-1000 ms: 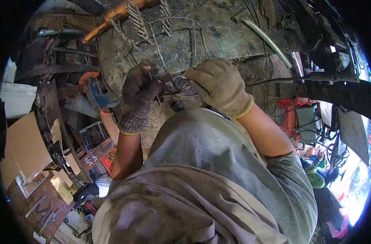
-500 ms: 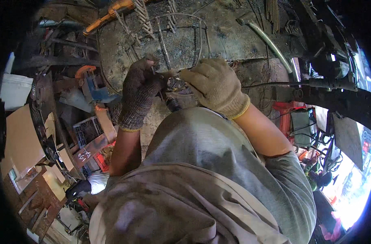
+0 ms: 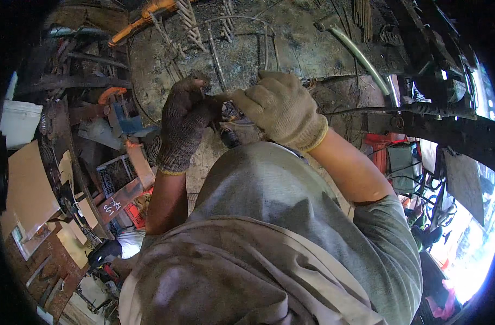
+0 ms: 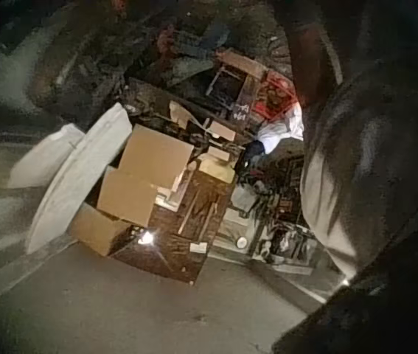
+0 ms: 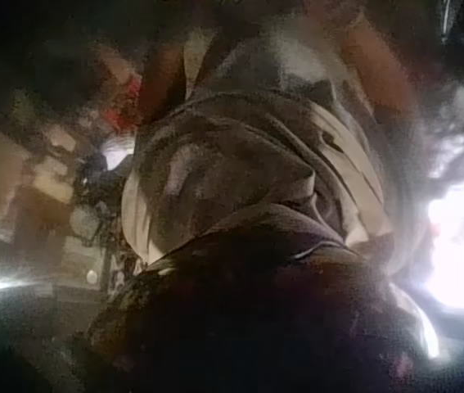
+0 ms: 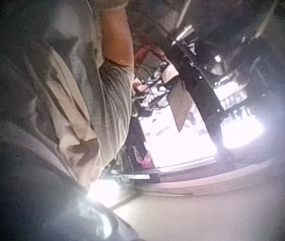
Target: The person joins metal rods together and secures them using a handheld tool to bend wire or fasteners around the joints, while working in a metal fabrication shop environment.
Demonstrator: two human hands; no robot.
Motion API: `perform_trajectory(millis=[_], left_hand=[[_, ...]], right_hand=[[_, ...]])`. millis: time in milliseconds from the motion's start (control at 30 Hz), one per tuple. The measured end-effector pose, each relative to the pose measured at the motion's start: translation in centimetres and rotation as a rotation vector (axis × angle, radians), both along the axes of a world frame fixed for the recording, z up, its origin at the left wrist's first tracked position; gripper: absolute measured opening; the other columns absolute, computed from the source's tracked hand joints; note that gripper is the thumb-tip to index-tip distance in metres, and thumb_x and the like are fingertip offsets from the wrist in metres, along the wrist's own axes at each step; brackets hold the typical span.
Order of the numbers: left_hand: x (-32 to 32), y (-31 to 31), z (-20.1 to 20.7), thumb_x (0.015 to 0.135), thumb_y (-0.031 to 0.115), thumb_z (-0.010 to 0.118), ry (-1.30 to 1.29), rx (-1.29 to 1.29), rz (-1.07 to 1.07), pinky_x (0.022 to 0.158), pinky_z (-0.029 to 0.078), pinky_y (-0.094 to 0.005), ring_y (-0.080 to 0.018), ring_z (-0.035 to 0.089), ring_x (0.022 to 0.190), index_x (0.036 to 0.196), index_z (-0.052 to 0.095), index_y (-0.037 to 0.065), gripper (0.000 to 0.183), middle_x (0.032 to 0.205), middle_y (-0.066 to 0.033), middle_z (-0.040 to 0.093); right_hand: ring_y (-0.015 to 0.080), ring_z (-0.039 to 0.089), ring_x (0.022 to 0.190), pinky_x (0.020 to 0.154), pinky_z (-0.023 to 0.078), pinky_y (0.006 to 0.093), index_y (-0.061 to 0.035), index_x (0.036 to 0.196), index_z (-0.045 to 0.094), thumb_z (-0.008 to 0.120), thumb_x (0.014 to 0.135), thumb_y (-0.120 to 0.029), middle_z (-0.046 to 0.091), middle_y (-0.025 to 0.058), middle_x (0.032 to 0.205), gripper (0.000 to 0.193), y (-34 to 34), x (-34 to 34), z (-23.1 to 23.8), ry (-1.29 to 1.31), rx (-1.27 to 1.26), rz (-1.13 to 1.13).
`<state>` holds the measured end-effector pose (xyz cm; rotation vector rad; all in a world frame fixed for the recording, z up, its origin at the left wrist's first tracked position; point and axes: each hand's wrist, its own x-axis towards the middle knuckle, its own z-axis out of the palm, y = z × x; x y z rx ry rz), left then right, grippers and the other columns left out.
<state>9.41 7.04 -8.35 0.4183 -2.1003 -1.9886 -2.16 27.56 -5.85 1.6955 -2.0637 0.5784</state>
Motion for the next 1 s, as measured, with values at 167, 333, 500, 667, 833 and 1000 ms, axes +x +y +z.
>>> perform_trajectory(millis=[167, 333, 500, 667, 833, 1000], left_hand=[[0.6, 0.0, -0.9, 0.087, 0.004, 0.075, 0.083, 0.101, -0.041, 0.066, 0.053, -0.0277, -0.0105, 0.063, 0.077, 0.125, 0.058, 0.006, 0.042, 0.091, -0.0044, 0.065], [1.4, -0.8, -2.0, 0.086, 0.002, 0.077, 0.041, -0.105, -0.019, 0.069, 0.053, -0.0265, -0.0102, 0.062, 0.079, 0.127, 0.056, 0.006, 0.047, 0.093, -0.0037, 0.064], [2.4, 0.7, -0.8, 0.087, 0.006, 0.078, 0.091, -0.246, -0.019, 0.069, 0.054, -0.0287, -0.0117, 0.064, 0.080, 0.128, 0.056, 0.006, 0.047, 0.095, -0.0051, 0.067], [1.6, 0.2, 0.4, 0.087, 0.014, 0.080, 0.116, -0.244, -0.085, 0.070, 0.054, -0.0319, -0.0162, 0.068, 0.080, 0.126, 0.056, 0.004, 0.046, 0.092, -0.0086, 0.069], [0.7, -0.5, 1.0, 0.085, 0.015, 0.081, 0.050, -0.631, -0.163, 0.071, 0.054, -0.0343, -0.0207, 0.068, 0.078, 0.123, 0.058, 0.003, 0.046, 0.093, -0.0112, 0.069], [0.5, -0.3, 1.3, 0.084, 0.017, 0.080, 0.048, -0.696, -0.144, 0.072, 0.054, -0.0353, -0.0208, 0.068, 0.078, 0.123, 0.058, 0.003, 0.047, 0.093, -0.0126, 0.068]], right_hand=[[0.0305, 0.070, 0.090, 0.078, 0.056, 0.0429, -0.0101, 0.107, 0.071, 0.073, 0.077, -0.014, 0.069, 0.0078, 0.092, 0.030, 2.5, -0.6, 1.2, -0.144, -0.023, -0.073], [0.0314, 0.070, 0.083, 0.079, 0.055, 0.0418, -0.0071, 0.106, 0.072, 0.072, 0.086, -0.014, 0.069, 0.0112, 0.089, 0.021, 3.5, 1.9, 0.1, -0.493, -0.221, -0.228], [0.0245, 0.072, 0.079, 0.070, 0.055, 0.0374, -0.0029, 0.106, 0.074, 0.067, 0.091, -0.012, 0.072, 0.0151, 0.089, 0.019, 3.5, 6.1, -1.6, -1.060, -0.295, -0.474], [0.0252, 0.072, 0.080, 0.073, 0.055, 0.0360, -0.0041, 0.110, 0.074, 0.069, 0.092, -0.015, 0.073, 0.0157, 0.092, 0.022, 1.4, 9.1, -2.2, -1.157, -0.432, -0.670], [0.0232, 0.072, 0.082, 0.074, 0.055, 0.0343, -0.0042, 0.111, 0.074, 0.071, 0.091, -0.020, 0.075, 0.0140, 0.093, 0.026, 0.1, 12.2, -3.2, -1.156, -0.607, -0.853], [0.0187, 0.072, 0.083, 0.075, 0.056, 0.0328, -0.0037, 0.112, 0.074, 0.071, 0.091, -0.023, 0.076, 0.0130, 0.094, 0.029, -1.1, 13.6, -2.6, -1.266, -0.622, -0.850]])
